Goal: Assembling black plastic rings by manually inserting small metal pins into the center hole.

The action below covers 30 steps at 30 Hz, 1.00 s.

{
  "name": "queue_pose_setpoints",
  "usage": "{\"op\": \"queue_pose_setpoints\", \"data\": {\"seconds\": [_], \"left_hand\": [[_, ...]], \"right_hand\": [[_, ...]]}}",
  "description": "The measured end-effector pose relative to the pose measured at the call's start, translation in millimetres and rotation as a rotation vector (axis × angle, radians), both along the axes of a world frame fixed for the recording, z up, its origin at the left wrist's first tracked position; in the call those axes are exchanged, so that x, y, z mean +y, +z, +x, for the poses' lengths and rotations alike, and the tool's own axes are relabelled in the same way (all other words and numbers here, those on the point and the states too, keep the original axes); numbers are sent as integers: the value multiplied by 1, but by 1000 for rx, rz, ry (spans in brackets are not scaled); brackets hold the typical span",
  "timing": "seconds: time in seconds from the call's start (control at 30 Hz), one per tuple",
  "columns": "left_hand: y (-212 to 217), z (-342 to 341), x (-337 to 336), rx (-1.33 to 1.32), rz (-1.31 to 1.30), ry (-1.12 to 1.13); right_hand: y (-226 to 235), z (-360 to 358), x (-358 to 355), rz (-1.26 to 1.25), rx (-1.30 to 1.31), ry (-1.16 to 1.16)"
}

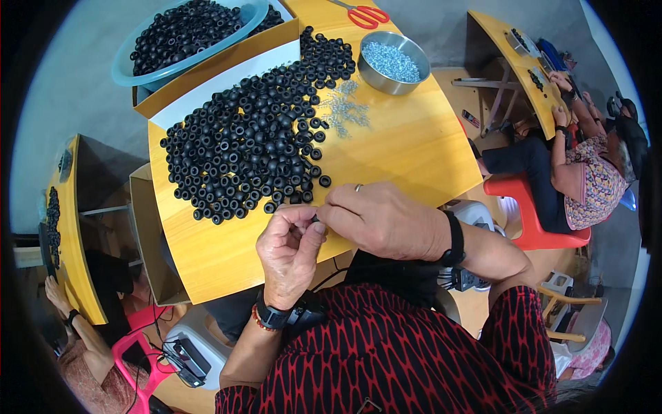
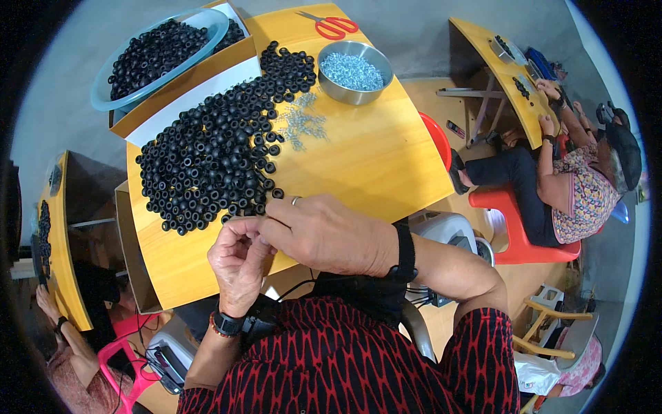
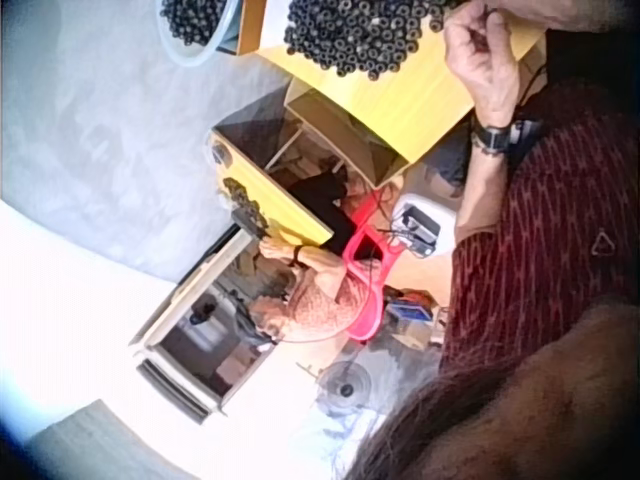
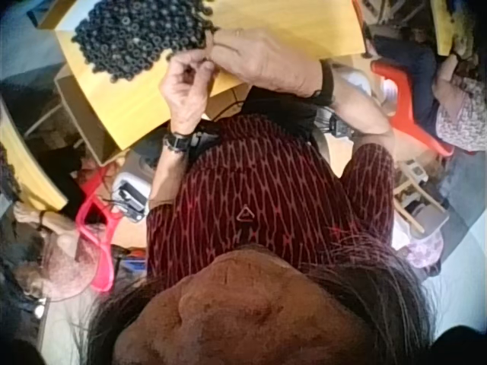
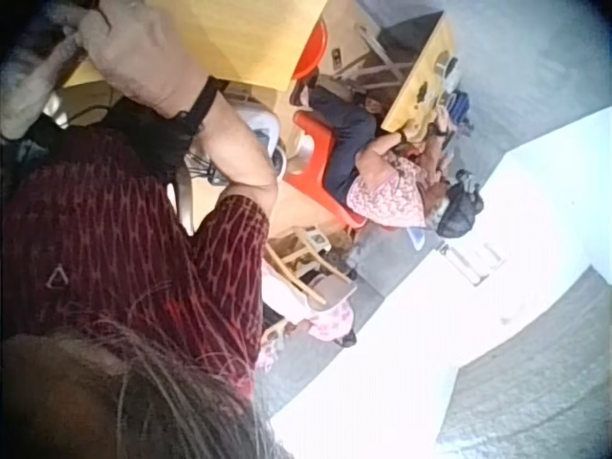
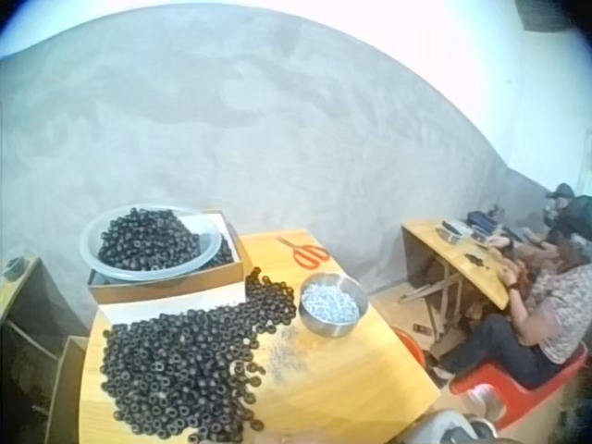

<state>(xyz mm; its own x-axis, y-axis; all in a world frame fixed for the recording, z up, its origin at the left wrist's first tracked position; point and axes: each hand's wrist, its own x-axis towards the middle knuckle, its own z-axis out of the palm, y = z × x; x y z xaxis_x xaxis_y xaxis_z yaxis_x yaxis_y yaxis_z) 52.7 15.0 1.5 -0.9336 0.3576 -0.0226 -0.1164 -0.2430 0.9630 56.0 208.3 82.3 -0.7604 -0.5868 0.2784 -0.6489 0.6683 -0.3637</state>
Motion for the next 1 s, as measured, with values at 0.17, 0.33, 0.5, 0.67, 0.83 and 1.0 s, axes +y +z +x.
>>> {"op": "queue_pose_setpoints", "data": {"seconds": [0.17, 0.33, 0.5, 0.67, 0.83, 1.0], "left_hand": [[-2, 0, -1, 52, -27, -6], [0, 0, -2, 12, -39, 1], [1, -1, -1, 34, -37, 19], [2, -1, 0, 26, 5, 25], [0, 0, 1, 28, 17, 31], [4, 0, -1, 22, -14, 7]], "right_hand": [[-8, -1, 2, -57, -15, -9], [-8, 0, -1, -47, -33, -5], [-24, 3, -3, -284, -122, -91], [-39, 5, -1, -585, -233, -218], [-30, 9, -2, -472, -210, -202], [-34, 11, -2, -477, -211, -158]]}}
